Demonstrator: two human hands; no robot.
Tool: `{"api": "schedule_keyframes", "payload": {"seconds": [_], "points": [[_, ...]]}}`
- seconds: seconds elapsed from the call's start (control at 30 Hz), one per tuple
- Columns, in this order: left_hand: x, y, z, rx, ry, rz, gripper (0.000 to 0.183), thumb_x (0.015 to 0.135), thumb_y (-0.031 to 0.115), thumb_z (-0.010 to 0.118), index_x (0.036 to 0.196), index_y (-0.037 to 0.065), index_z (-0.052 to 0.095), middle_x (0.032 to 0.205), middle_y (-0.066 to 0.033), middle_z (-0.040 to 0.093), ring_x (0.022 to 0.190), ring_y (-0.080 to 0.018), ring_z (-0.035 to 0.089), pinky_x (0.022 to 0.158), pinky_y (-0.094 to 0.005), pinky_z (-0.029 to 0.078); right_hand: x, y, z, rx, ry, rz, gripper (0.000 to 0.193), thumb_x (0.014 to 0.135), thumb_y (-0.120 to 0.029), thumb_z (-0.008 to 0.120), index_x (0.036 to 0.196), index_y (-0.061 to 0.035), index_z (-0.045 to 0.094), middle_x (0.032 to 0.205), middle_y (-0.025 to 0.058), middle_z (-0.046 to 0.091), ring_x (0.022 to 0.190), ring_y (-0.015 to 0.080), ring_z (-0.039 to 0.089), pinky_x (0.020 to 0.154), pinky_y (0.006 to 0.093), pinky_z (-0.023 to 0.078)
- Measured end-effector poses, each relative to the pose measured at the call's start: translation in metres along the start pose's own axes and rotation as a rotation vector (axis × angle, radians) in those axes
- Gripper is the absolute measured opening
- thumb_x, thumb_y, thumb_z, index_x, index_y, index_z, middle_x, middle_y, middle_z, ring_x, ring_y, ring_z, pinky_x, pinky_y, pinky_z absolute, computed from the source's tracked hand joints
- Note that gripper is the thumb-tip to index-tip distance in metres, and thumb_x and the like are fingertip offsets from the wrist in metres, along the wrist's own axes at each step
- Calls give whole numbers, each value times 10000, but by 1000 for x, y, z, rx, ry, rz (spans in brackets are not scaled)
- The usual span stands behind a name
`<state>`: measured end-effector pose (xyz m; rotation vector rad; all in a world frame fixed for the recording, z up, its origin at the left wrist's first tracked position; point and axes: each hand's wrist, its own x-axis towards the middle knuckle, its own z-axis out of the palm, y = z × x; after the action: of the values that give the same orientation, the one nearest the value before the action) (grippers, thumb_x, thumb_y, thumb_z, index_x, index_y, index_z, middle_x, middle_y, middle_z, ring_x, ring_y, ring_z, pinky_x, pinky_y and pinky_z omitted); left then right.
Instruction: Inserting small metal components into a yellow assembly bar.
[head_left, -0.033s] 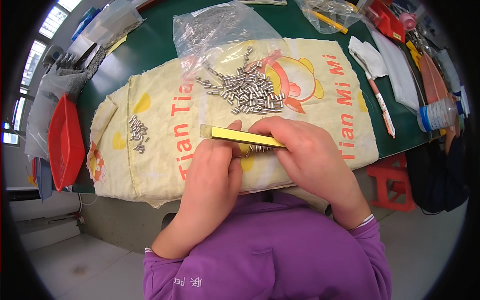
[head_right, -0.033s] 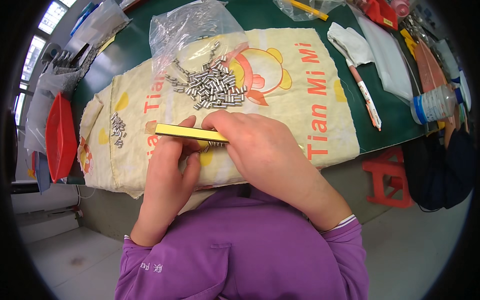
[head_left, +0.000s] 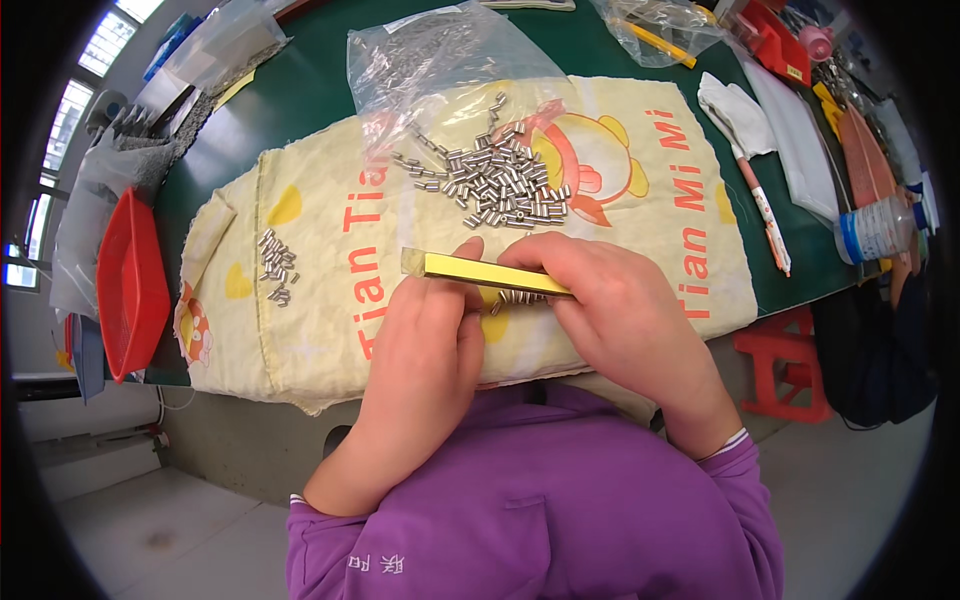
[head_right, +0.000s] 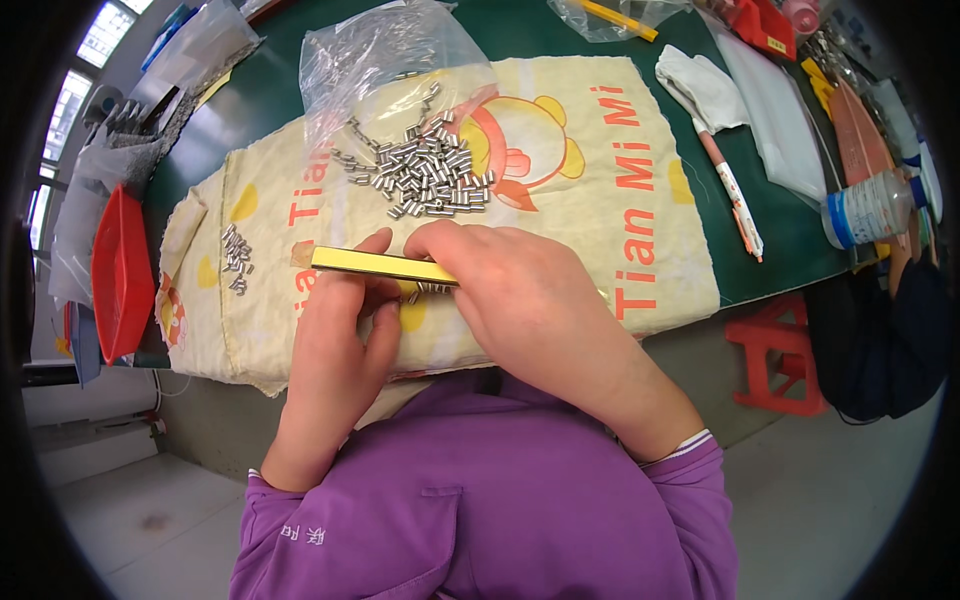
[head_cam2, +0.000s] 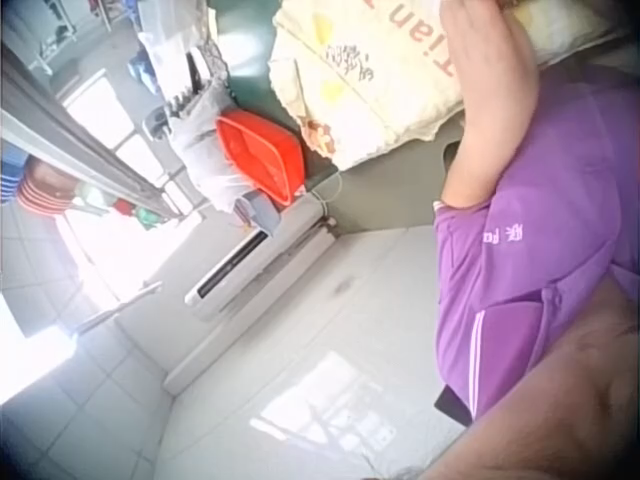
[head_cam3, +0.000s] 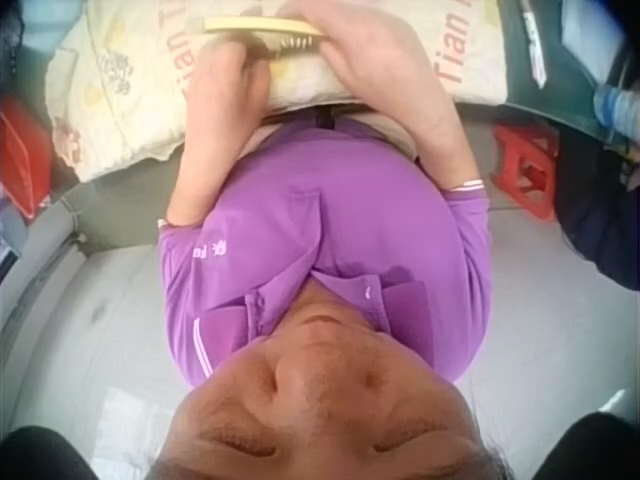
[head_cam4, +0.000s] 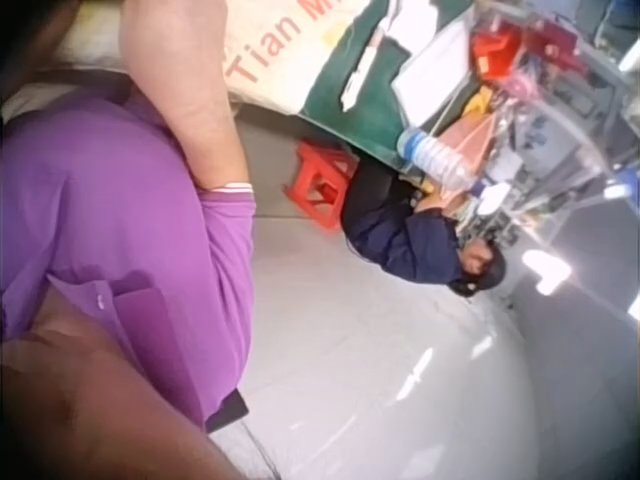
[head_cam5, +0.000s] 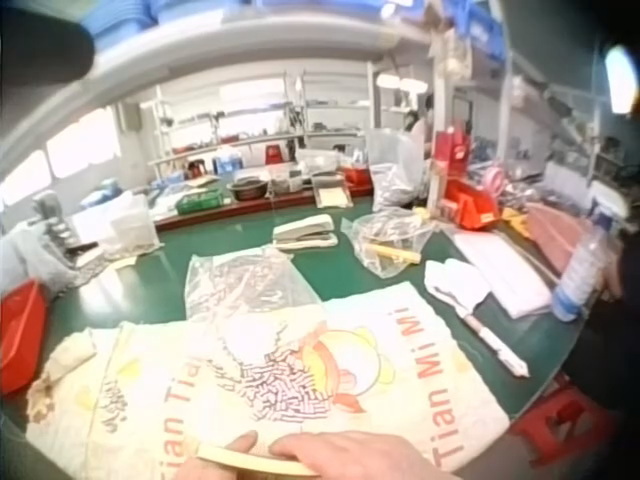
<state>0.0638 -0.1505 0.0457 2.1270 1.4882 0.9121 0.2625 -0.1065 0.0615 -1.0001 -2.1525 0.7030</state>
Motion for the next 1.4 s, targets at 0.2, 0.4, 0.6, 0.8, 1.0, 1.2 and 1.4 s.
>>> {"api": "schedule_keyframes", "payload": {"seconds": [0.2, 0.4, 0.6, 0.8, 1.0, 1.2, 1.4], "points": [[6, 1, 0, -92, -65, -30, 556, 850, -104, 578, 1396, -17, 526, 1013, -140, 616, 968, -318, 601, 858, -410, 511, -1, 1, 0, -17, 11, 8, 272, 852, 24, 556, 1101, -71, 612, 970, 129, 692, 914, 343, 669, 762, 447, 521], [5, 7, -2, -134, -81, -24, 624, 844, -75, 653, 1440, -19, 475, 1157, -165, 596, 1008, -302, 617, 864, -401, 530, 0, 1, 0, -5, 13, 6, 273, 856, 28, 552, 1104, -69, 610, 974, 129, 695, 922, 343, 672, 770, 447, 524], [5, -5, 7, -213, -61, -97, 700, 845, -46, 731, 1476, -16, 428, 1308, -162, 559, 1002, -280, 653, 832, -363, 561, 1, 0, 2, 21, -21, 10, 287, 867, 20, 543, 1133, -65, 613, 979, 132, 699, 924, 343, 676, 774, 444, 525], [3, 0, 7, -274, -11, -146, 696, 838, -41, 744, 1463, -20, 439, 1309, -162, 569, 1005, -271, 663, 857, -375, 553, 5, 0, 3, 35, -71, -12, 264, 904, -21, 529, 1151, -66, 612, 1020, 129, 696, 944, 338, 675, 781, 436, 527], [0, -3, 4, -129, -64, -28, 793, 830, -76, 739, 1530, 13, 378, 1230, -101, 604, 1088, -192, 660, 941, -326, 531, 5, 0, 1, 56, -108, 15, 277, 906, -22, 528, 1165, -68, 615, 1046, 121, 698, 968, 337, 672, 795, 427, 532], [-2, -12, 3, 8, -49, 184, 756, 807, -90, 728, 1492, -27, 415, 1202, -110, 637, 1031, -196, 670, 892, -341, 534, 3, 0, 2, 34, 41, 12, 313, 897, 5, 510, 1179, -65, 624, 1062, 126, 701, 959, 349, 674, 806, 432, 536], [-1, -8, 4, -107, 51, 78, 620, 791, -66, 735, 1370, -37, 517, 1170, -127, 675, 960, -285, 653, 817, -396, 539, 6, -3, 0, 33, -54, 52, 280, 904, -7, 513, 1158, -61, 620, 1044, 133, 703, 958, 354, 674, 798, 440, 531]]}}
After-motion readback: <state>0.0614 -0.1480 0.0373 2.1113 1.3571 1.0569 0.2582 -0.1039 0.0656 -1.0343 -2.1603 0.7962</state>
